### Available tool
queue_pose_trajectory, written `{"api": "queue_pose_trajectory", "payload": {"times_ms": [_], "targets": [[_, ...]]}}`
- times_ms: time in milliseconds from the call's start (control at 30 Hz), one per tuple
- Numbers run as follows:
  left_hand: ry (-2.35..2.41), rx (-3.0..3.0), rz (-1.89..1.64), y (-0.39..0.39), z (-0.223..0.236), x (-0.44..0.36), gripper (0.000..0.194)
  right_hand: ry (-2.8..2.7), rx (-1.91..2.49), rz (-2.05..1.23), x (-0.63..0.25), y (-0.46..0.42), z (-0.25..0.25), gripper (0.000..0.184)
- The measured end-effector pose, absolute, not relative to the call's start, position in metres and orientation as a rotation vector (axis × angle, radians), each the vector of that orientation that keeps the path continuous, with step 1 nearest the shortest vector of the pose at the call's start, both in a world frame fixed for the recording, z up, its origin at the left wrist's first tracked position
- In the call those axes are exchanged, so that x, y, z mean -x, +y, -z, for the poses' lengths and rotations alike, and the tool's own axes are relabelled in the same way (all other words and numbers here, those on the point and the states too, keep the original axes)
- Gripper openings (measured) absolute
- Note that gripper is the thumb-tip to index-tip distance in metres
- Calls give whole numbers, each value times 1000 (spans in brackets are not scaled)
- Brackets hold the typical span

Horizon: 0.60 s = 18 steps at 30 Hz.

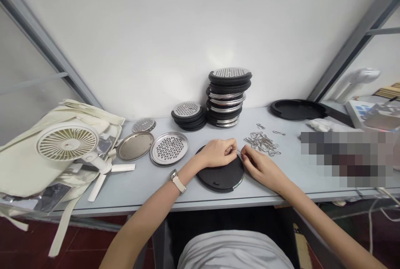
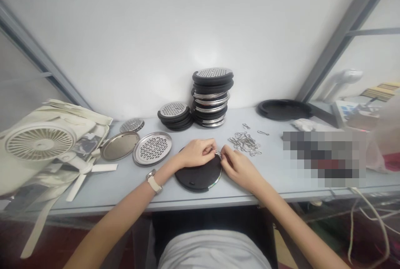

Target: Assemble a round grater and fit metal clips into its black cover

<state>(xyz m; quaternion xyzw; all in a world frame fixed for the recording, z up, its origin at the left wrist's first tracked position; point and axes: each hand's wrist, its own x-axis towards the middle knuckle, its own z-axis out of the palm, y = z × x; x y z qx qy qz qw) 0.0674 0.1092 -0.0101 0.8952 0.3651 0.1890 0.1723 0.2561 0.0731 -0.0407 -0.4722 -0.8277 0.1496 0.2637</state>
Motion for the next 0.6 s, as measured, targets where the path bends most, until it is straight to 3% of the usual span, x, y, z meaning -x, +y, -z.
{"api": "queue_pose_trajectory", "payload": {"times_ms": [600], "targets": [[1140, -2481, -517, 112, 13, -69, 15, -2296, 1260, -395, -259, 76, 45, 24]]}}
